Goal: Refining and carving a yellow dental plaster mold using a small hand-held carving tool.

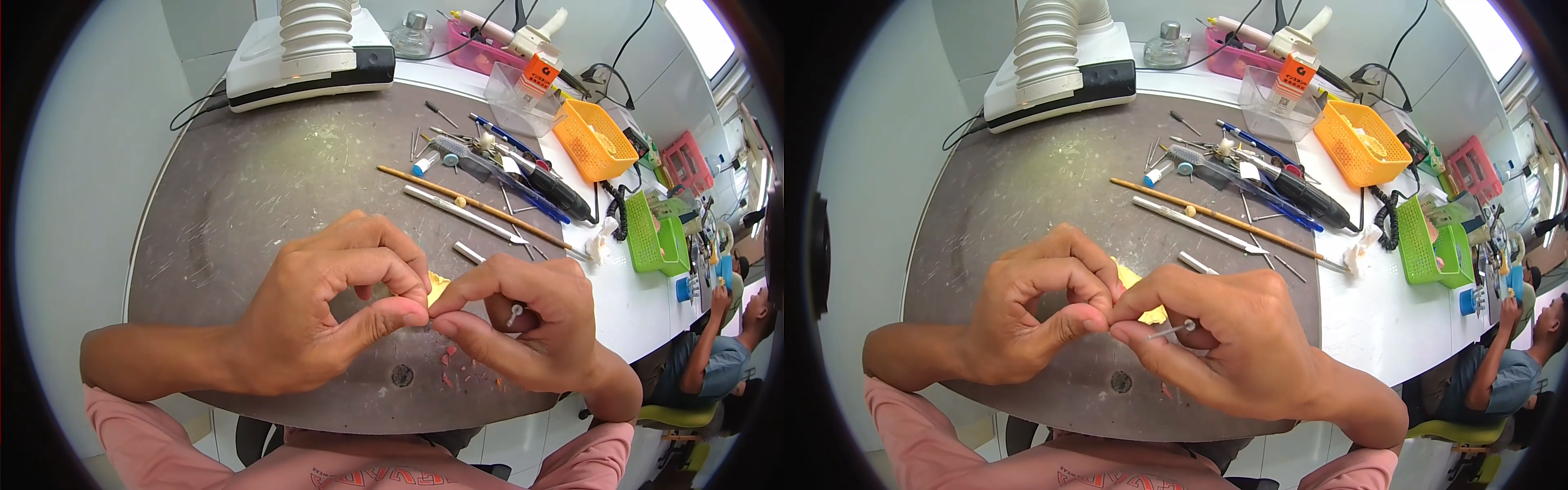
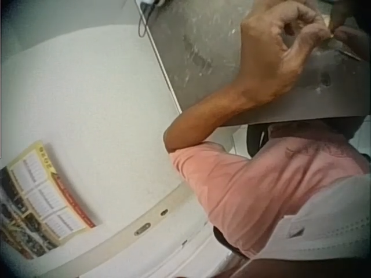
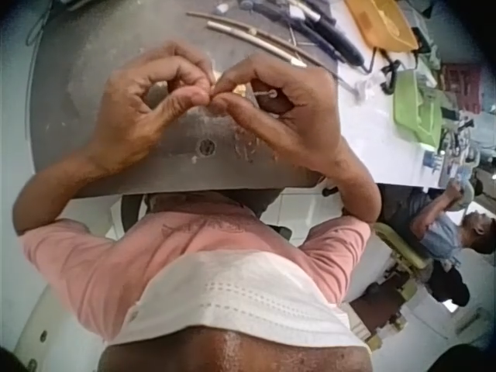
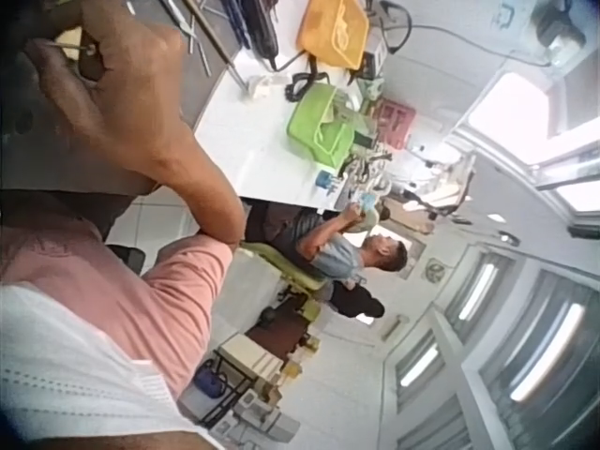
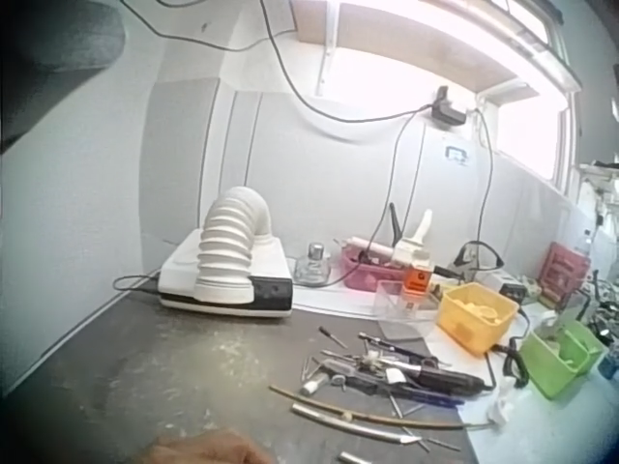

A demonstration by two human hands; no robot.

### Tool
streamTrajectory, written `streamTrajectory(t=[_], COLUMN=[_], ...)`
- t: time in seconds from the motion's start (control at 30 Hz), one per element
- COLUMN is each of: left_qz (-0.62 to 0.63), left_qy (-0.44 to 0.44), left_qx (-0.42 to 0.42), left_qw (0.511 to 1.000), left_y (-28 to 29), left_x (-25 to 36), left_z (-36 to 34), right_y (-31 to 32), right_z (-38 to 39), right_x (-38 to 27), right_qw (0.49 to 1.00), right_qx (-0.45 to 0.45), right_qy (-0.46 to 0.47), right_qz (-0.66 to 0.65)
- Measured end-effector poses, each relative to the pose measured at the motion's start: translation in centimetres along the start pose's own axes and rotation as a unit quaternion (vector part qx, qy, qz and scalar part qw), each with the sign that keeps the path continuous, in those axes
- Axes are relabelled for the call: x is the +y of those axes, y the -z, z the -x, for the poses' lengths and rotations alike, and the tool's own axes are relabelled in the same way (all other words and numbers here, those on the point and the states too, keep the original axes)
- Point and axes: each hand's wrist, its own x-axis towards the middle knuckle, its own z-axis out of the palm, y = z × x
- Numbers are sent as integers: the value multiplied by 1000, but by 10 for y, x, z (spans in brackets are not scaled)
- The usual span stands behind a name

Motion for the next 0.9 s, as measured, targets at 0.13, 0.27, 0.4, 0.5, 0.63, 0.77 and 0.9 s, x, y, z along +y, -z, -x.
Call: streamTrajectory(t=[0.13,0.27,0.4,0.5,0.63,0.77,0.9], left_qz=[-34,-43,-14,-4,19,31,15], left_qy=[-12,-13,11,17,27,28,33], left_qx=[-14,-15,-15,-11,2,16,14], left_qw=[999,999,1000,1000,999,999,999], left_y=[0,-1,0,0,-1,-1,1], left_x=[2,4,4,4,2,0,-1], left_z=[0,0,-1,1,3,3,1], right_y=[4,2,4,22,30,31,22], right_z=[-2,-3,0,1,-3,5,8], right_x=[-2,-2,5,18,13,24,15], right_qw=[996,980,982,991,951,971,985], right_qx=[-40,-59,52,64,69,119,123], right_qy=[-62,-136,-126,-108,-236,-111,-14], right_qz=[-58,-135,-134,-44,187,177,117])
